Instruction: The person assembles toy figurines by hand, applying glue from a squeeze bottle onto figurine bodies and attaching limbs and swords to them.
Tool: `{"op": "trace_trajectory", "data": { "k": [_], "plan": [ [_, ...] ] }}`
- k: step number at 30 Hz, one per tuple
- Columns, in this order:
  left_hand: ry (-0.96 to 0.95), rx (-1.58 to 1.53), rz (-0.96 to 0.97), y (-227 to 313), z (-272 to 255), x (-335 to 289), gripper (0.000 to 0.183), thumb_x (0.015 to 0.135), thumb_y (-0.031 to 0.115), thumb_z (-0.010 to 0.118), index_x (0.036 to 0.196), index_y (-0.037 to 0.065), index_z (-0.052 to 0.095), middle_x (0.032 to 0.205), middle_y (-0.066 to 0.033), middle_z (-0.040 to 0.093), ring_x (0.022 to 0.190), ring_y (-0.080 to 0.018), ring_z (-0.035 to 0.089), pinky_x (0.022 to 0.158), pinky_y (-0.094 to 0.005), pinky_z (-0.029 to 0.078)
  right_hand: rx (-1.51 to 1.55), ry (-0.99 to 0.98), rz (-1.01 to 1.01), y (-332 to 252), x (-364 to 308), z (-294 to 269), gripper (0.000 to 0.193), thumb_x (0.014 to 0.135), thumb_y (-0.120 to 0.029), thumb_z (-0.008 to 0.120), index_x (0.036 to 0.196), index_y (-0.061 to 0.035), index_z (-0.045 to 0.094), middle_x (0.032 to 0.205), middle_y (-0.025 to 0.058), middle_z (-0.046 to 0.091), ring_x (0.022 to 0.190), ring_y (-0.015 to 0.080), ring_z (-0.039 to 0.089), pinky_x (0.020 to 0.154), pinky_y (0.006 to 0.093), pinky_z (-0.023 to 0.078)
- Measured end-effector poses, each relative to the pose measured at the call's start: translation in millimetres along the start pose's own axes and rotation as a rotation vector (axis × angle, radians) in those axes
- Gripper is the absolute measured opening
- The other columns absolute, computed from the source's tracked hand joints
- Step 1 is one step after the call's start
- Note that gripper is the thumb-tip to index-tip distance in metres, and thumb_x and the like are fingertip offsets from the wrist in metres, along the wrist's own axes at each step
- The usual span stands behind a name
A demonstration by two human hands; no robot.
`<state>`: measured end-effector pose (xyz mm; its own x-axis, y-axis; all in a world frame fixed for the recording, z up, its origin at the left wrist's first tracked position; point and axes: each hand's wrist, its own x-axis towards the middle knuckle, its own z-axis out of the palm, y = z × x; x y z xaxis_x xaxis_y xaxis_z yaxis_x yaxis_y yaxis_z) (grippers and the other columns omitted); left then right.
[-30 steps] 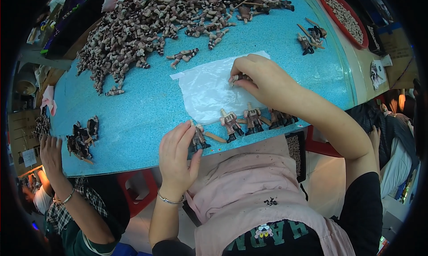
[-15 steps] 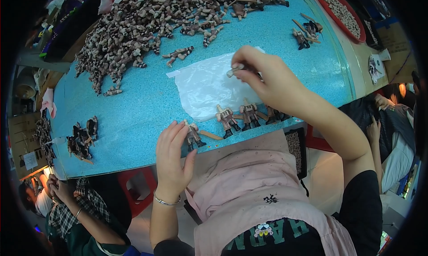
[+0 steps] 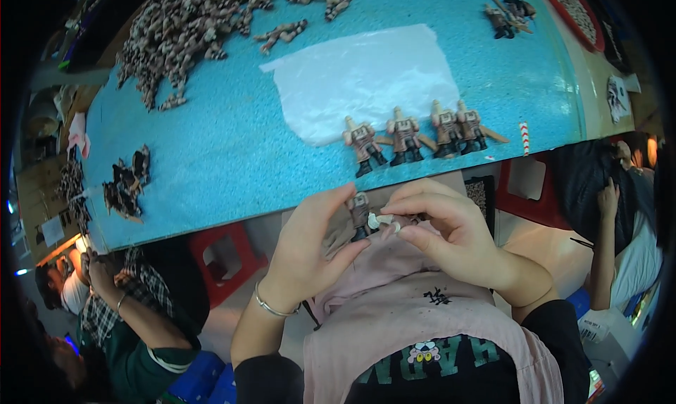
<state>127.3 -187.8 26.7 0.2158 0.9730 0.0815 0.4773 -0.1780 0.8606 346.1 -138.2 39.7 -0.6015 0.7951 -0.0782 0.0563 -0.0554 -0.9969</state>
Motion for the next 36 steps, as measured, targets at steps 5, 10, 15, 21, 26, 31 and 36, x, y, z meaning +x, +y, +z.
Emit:
{"op": "trace_trajectory", "data": {
  "k": [5,10,15,21,26,31,36],
  "plan": [
    [-0.025,0.032,0.01,4,0,3,0.069,0.066,0.006,0.079,0.128,0.0,0.048,0.113,-0.0171,0.058,0.101,-0.0331,0.058,0.085,-0.0383,0.048,-0.214,-0.034,-0.081,-3,5,10,0.025,0.079,0.001,0.066,0.104,0.0012,0.063,0.105,0.0128,0.058,0.093,0.0251,0.061,0.079,0.0309,0.051],
    [-0.014,0.036,0.015,3,1,1,0.068,0.067,0.006,0.078,0.127,0.0,0.048,0.112,-0.0163,0.058,0.1,-0.0326,0.059,0.084,-0.0386,0.049,-0.261,-0.024,-0.099,3,6,19,0.025,0.077,0.0,0.067,0.102,0.0008,0.063,0.105,0.0136,0.057,0.094,0.0274,0.06,0.077,0.0325,0.051],
    [-0.01,0.044,0.016,3,1,2,0.066,0.067,0.007,0.078,0.126,-0.001,0.049,0.112,-0.0158,0.059,0.1,-0.0322,0.059,0.084,-0.0385,0.049,-0.258,0.009,-0.092,7,8,19,0.025,0.078,0.002,0.066,0.103,0.0009,0.063,0.106,0.0136,0.056,0.094,0.0273,0.06,0.076,0.0323,0.051],
    [-0.006,0.057,0.01,4,2,3,0.065,0.066,0.009,0.08,0.124,-0.001,0.051,0.113,-0.0158,0.059,0.1,-0.0318,0.059,0.085,-0.0382,0.049,-0.223,0.0,-0.026,7,6,18,0.029,0.075,0.005,0.067,0.104,0.0003,0.066,0.107,0.0136,0.058,0.104,0.0266,0.059,0.083,0.0324,0.05],
    [-0.002,0.063,0.017,4,3,3,0.063,0.067,0.01,0.08,0.122,-0.002,0.052,0.113,-0.0159,0.059,0.1,-0.0319,0.059,0.084,-0.038,0.049,-0.169,0.031,0.036,8,5,18,0.029,0.075,0.005,0.068,0.103,-0.0005,0.066,0.106,0.0127,0.058,0.107,0.0266,0.059,0.086,0.0333,0.049],
    [-0.034,0.008,0.011,-1,-6,6,0.048,0.071,0.007,0.076,0.114,-0.001,0.057,0.108,-0.0162,0.062,0.098,-0.0317,0.061,0.082,-0.0364,0.05,-0.081,0.061,0.052,13,5,18,0.026,0.074,0.003,0.069,0.1,-0.0014,0.067,0.106,0.0115,0.059,0.108,0.0264,0.059,0.088,0.034,0.048],
    [0.019,0.002,-0.004,-1,1,10,0.031,0.073,0.0,0.071,0.103,0.0,0.064,0.1,-0.015,0.064,0.093,-0.0286,0.063,0.08,-0.0345,0.051,-0.082,0.067,0.061,14,6,18,0.025,0.075,0.003,0.07,0.099,-0.0017,0.068,0.104,0.0107,0.059,0.108,0.0259,0.059,0.087,0.0336,0.049]
  ]
}}
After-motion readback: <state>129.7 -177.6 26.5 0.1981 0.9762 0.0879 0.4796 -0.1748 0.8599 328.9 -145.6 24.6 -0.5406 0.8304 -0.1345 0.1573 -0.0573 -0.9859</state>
